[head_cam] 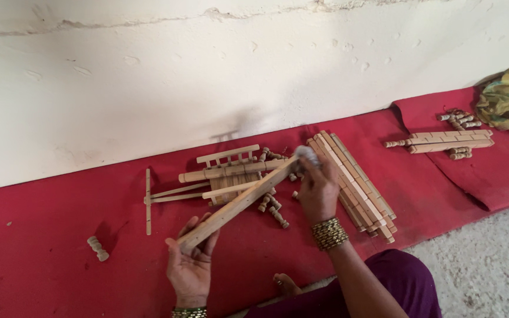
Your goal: The person sits on the floor and wipes a long wooden toy bar with a cloth, rubbing along its length and turning it to clean different sides. Wooden toy parts and beads lie on a red mat beside them as they continue wiping the same piece.
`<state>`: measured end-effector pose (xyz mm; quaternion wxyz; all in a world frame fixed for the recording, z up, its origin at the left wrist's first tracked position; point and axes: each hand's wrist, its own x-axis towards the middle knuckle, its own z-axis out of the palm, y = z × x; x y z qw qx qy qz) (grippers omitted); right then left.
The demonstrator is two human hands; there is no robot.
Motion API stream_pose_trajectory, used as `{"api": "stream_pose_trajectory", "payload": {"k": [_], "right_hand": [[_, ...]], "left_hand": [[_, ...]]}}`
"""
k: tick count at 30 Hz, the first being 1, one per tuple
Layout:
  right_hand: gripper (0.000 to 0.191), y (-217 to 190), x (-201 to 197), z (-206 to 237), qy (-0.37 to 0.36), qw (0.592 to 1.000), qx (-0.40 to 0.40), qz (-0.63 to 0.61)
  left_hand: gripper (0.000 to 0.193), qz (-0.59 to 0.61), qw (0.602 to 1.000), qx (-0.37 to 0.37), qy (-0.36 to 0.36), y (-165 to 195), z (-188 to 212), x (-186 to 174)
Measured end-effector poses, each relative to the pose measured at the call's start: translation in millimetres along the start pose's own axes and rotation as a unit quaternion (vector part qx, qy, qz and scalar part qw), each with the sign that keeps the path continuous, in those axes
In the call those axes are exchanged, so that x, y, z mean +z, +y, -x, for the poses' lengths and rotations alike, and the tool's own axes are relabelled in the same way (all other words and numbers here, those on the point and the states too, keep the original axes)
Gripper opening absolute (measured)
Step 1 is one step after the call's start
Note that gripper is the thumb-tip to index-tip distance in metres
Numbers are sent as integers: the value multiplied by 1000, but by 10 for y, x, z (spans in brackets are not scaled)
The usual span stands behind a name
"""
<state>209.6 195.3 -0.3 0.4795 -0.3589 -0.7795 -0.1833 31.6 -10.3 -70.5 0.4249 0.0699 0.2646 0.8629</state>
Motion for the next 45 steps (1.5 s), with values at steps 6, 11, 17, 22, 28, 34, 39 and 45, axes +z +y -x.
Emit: {"api": "stream_pose_trajectory", "payload": {"k": [6, 11, 17, 22, 28, 34, 39, 45], "right_hand": [[27, -761, -37, 229, -389, 881, -196, 183], [21, -1433, -261, 776, -223, 899, -174, -333], [22, -659, 60, 488, -211, 962, -4, -172], [24, 113, 202, 195, -54, 986, 88, -128], [41, -701, -17, 493, -175, 978, -95, -69], [29, -1139, -97, 674, -217, 944, -127, -214], [41, -179, 122, 236, -288, 957, -3, -20], [26, -278, -71, 178, -96, 984, 20, -147]], "left_hand": [[68, -7, 1000, -29, 1, -101, 51, 103], [69, 53, 997, -49, -29, -77, 64, 107], [54, -37, 999, -6, -31, -25, -15, 0], [47, -22, 996, 40, -82, 40, -48, -41], [63, -87, 993, 25, -71, 72, -6, 48], [69, -89, 996, 16, -5, 18, -9, 9], [62, -45, 995, 62, -69, 218, -92, -89], [52, -114, 978, 63, -162, 175, -29, 104]]}}
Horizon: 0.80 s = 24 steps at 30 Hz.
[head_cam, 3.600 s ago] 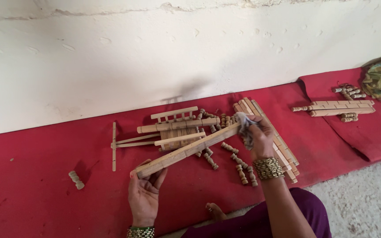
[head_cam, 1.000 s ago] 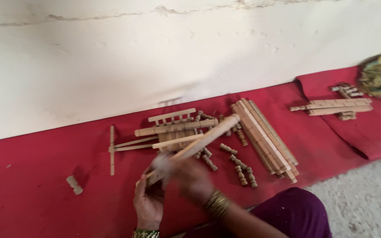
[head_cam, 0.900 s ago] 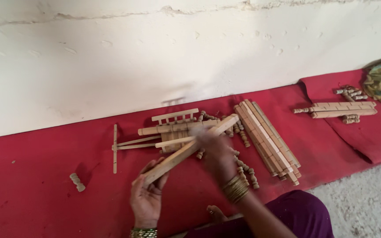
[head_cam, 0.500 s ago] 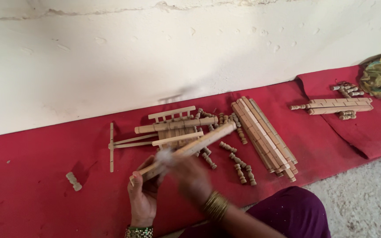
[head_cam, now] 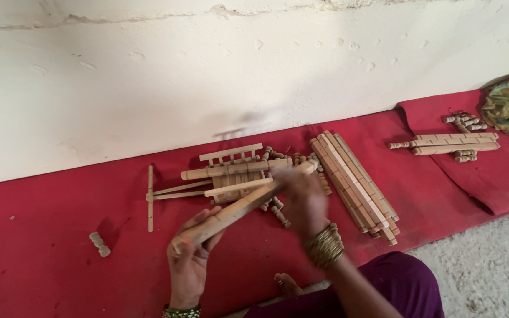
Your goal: The person sits on the floor and wipes a long wooden toy bar with a cloth, rubbing along its length and turning it to clean different sides. Wooden toy parts and beads lie on a red mat beside them as they continue wiping the same piece.
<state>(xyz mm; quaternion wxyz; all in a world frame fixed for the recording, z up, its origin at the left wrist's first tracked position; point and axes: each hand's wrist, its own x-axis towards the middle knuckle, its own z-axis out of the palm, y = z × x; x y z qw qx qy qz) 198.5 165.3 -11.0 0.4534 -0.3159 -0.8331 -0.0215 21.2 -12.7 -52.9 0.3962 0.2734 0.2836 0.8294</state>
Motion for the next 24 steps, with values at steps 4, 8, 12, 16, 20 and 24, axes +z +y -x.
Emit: {"api": "stream_pose_trajectory", "payload": {"k": [4, 8, 12, 16, 20, 24], "right_hand": [[31, -890, 19, 309, -144, 968, 17, -206], [29, -1164, -64, 352, -109, 971, -81, -196], [16, -468, -60, -5, -125, 989, -12, -79], [13, 425, -113, -248, 7, 994, 83, -64], [22, 809, -266, -202, -63, 881, 306, -355], [27, 845, -362, -142, -71, 764, 341, -543]], "left_hand": [[47, -48, 999, -10, -6, -22, 52, 132], [60, -34, 997, -51, 38, -25, 83, 146], [60, -14, 999, 7, 29, 52, 50, 77], [57, 5, 999, 30, -28, 127, 27, 25], [56, 18, 998, 1, -56, 110, 37, -5], [52, 53, 997, -1, -58, 125, 10, -94]]}}
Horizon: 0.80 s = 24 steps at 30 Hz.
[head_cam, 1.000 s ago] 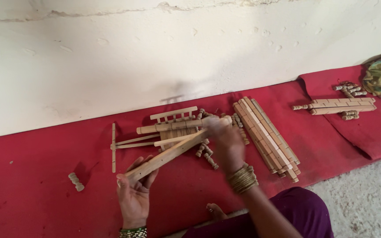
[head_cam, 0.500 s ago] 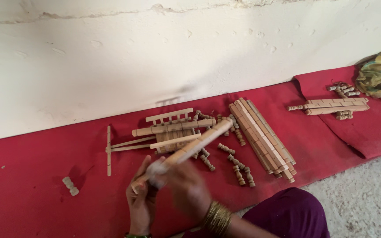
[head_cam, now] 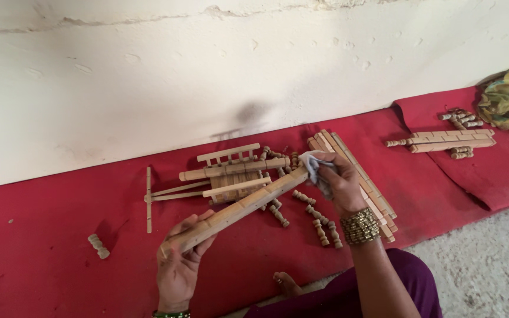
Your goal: The person sits on the floor and wipes a long wooden toy bar with a cloth, rubbing along its length and turning it to clean different sides. Wooden toy parts and beads lie on a red mat beside them as they continue wiping the same piece.
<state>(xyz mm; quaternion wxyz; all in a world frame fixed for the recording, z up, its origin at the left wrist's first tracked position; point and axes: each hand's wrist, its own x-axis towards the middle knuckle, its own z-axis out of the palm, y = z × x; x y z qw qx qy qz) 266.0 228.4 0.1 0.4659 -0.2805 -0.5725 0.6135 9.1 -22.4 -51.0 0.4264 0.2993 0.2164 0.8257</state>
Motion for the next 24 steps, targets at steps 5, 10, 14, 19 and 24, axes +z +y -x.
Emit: {"api": "stream_pose_trajectory", "payload": {"k": [5, 10, 14, 19, 24], "right_hand": [[29, 7, 68, 76, 44, 993, -102, 41], [36, -30, 196, 87, 9, 983, -179, 47], [19, -43, 521, 73, 140, 813, -312, 471], [21, 110, 1321, 435, -138, 676, -67, 721], [19, 303, 1713, 949, -96, 727, -467, 495]], "left_hand": [[80, 58, 967, -171, 178, 85, -47, -72], [67, 15, 957, -168, 235, 73, -75, -17], [60, -76, 979, -99, 160, 1, -57, 54], [56, -83, 979, -87, 164, -198, 20, 119], [55, -42, 975, -95, 196, -404, 79, 82]]}}
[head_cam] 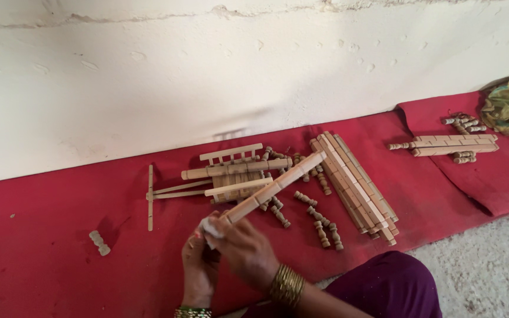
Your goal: The person sits on the floor and wipes a long wooden toy bar with a cloth, rubbing along its length and turning it to clean different sides. Wooden toy parts and beads lie on a red mat beside them as they continue wiping the same piece.
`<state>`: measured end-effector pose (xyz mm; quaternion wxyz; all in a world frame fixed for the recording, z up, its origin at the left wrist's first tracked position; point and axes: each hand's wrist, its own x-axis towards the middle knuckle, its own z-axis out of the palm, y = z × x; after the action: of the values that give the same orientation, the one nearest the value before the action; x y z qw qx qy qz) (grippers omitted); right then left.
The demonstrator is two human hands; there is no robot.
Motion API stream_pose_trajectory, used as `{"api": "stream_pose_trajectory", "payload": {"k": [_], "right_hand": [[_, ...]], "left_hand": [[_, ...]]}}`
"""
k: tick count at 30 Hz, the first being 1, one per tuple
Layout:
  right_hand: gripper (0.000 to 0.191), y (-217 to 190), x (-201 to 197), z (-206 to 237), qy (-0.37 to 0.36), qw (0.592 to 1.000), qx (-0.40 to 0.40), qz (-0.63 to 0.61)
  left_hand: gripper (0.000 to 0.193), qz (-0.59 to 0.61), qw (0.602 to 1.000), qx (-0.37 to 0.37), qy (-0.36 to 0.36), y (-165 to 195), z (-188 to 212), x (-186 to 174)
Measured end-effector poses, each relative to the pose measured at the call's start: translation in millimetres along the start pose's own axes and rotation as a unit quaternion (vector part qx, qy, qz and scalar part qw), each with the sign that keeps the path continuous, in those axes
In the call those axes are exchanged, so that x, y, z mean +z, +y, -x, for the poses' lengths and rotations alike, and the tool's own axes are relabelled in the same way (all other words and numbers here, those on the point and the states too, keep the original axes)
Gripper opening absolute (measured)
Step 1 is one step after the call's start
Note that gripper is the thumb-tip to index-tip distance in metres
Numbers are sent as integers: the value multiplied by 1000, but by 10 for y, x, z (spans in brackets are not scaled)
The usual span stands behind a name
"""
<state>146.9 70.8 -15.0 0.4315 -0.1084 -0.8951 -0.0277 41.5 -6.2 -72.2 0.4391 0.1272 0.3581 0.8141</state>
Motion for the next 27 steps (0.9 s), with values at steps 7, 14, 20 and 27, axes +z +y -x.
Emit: {"api": "stream_pose_trajectory", "payload": {"k": [7, 14, 20, 27], "right_hand": [[22, 1330, -300, 181, -63, 935, 269, 220], [37, 1059, -224, 121, -66, 961, 196, 183], [24, 3, 109, 228, -3, 997, 15, -82], [31, 832, -94, 299, 6, 990, 109, 94]], "left_hand": [[61, 24, 996, 69, -42, 219, -59, -158], [70, 8, 996, 67, -55, 241, -23, -10], [67, -43, 999, 29, -13, 80, -7, -102], [61, 10, 995, 93, -15, 201, -56, -143]]}}
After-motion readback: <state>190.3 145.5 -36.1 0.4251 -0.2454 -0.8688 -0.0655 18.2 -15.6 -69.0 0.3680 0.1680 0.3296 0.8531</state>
